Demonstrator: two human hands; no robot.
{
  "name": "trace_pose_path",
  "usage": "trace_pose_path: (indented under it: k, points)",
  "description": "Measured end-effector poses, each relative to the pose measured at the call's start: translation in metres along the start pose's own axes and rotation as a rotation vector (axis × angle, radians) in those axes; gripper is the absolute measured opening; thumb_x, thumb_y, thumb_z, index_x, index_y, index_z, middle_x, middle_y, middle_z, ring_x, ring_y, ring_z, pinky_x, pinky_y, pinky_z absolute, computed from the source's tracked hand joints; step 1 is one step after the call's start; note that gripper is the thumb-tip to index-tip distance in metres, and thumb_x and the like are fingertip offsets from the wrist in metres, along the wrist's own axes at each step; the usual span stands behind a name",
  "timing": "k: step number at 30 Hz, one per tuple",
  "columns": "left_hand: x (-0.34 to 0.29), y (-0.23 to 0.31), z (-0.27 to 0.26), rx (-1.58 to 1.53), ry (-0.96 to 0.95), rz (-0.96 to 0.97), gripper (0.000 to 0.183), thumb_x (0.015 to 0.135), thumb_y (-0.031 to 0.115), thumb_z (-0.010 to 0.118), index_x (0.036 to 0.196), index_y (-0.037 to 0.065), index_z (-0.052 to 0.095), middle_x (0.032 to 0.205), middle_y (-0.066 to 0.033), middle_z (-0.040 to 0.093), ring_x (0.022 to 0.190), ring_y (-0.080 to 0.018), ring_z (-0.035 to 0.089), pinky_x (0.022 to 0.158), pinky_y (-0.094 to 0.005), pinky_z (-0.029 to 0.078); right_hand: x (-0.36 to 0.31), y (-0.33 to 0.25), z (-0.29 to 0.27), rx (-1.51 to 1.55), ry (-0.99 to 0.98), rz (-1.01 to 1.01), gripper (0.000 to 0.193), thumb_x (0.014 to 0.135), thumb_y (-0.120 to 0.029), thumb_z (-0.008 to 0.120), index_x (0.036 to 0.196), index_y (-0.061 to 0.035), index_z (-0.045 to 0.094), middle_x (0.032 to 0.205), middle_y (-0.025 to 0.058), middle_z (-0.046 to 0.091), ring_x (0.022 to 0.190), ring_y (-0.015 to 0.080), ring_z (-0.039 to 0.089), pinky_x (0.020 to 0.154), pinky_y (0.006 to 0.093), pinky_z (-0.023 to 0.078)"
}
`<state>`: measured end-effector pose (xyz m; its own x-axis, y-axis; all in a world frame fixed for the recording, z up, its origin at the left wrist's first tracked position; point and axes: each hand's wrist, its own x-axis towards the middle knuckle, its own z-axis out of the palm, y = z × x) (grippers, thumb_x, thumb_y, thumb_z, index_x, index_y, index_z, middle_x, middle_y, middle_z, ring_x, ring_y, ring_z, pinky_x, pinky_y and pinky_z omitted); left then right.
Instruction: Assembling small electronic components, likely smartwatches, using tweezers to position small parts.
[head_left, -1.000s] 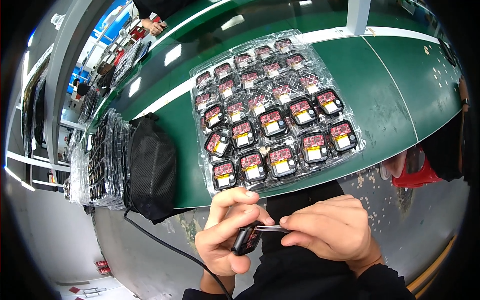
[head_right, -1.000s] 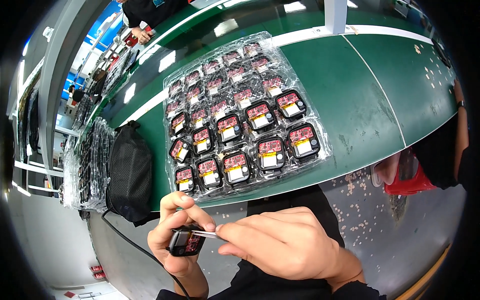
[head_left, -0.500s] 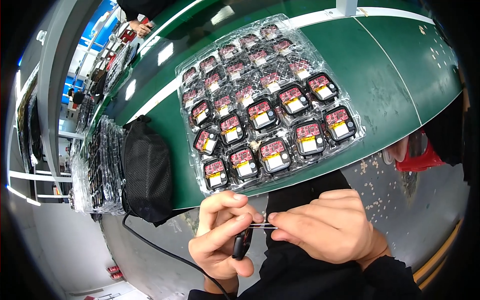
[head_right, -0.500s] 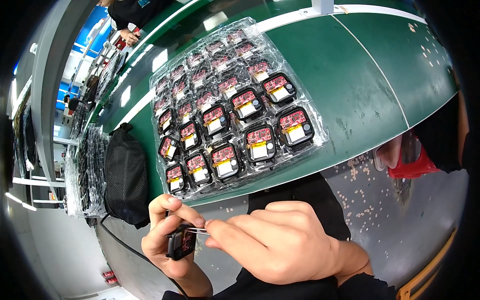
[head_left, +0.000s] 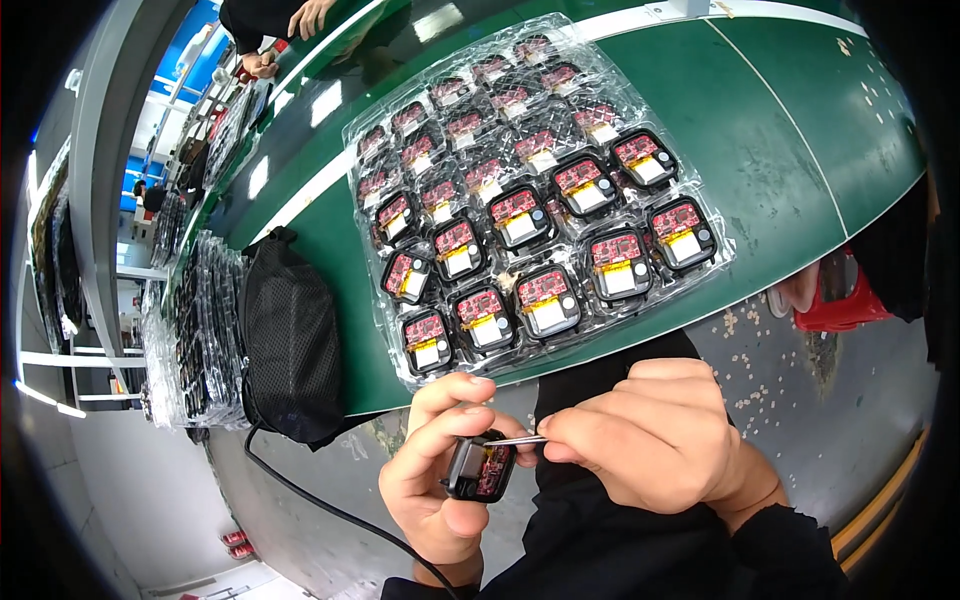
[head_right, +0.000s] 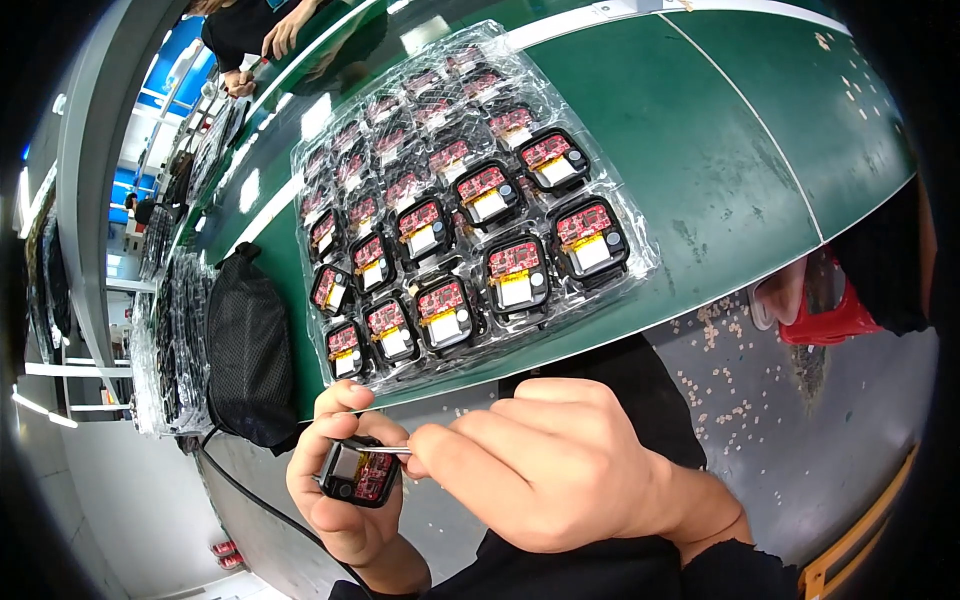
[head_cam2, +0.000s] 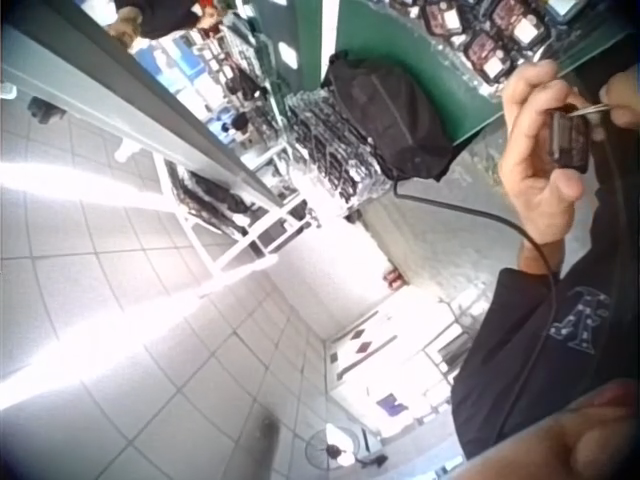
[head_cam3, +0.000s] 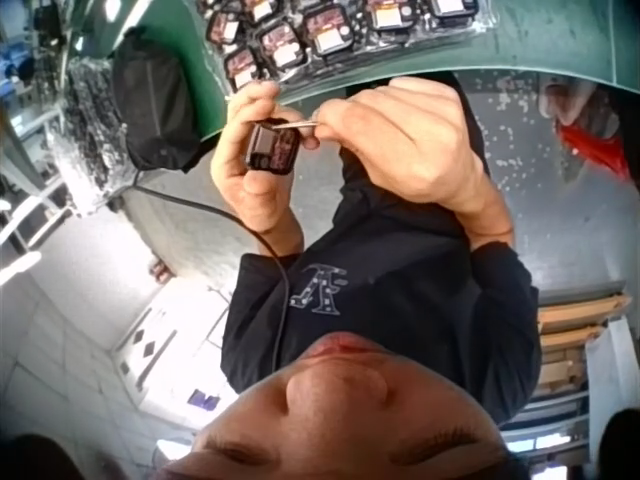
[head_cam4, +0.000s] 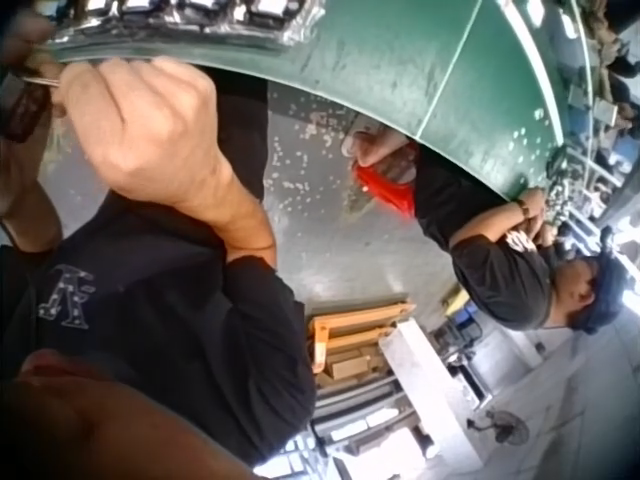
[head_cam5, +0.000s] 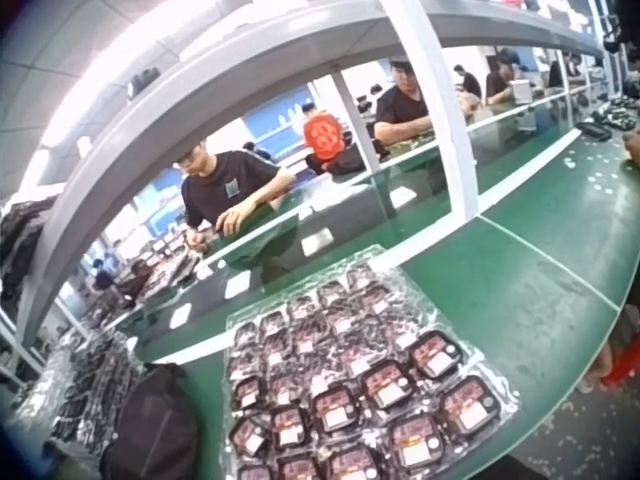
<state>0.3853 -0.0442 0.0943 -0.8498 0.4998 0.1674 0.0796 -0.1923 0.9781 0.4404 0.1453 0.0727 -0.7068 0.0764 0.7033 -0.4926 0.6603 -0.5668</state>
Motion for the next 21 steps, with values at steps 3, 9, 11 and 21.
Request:
trace_pose_path:
  k: [3,9,11,21]
  points:
    - [-0.001,-0.003,0.003,-0.024,0.052,-0.012,0.079,0.081,0.056,0.078,0.126,-0.006,0.059,0.134,-0.0237,0.048,0.09,-0.0317,0.071,0.078,-0.0409,0.061,-0.001,0.002,0.002,0.052,-0.023,0.026,0.015,0.081,-0.014,0.076,0.088,-0.0056,0.067,0.065,-0.0028,0.055,0.049,0.0094,0.052,0.045,0.0257,0.036]
    - [-0.002,-0.003,0.008,-0.136,0.186,-0.083,0.081,0.079,0.055,0.079,0.13,-0.004,0.056,0.136,-0.024,0.049,0.096,-0.036,0.071,0.078,-0.0435,0.063,0.002,-0.001,0.013,0.174,0.063,0.138,0.017,0.081,-0.01,0.078,0.092,-0.0028,0.067,0.068,0.0024,0.061,0.052,0.0165,0.06,0.047,0.029,0.045]
    - [-0.002,-0.001,0.01,-0.172,0.28,-0.12,0.084,0.078,0.054,0.08,0.134,-0.003,0.053,0.138,-0.0239,0.049,0.101,-0.0393,0.071,0.081,-0.0461,0.063,0.003,0.0,0.008,0.165,0.058,0.202,0.018,0.083,-0.01,0.078,0.094,-0.0015,0.068,0.067,0.006,0.061,0.053,0.0213,0.062,0.049,0.0324,0.048]
    - [0.001,-0.012,0.005,-0.042,0.152,0.047,0.084,0.075,0.048,0.084,0.14,0.003,0.055,0.143,-0.0256,0.045,0.112,-0.0404,0.068,0.096,-0.0458,0.059,0.008,0.0,0.012,0.205,0.02,0.191,0.021,0.083,-0.01,0.079,0.099,-0.0009,0.068,0.071,0.0068,0.063,0.055,0.0212,0.063,0.05,0.0321,0.049]
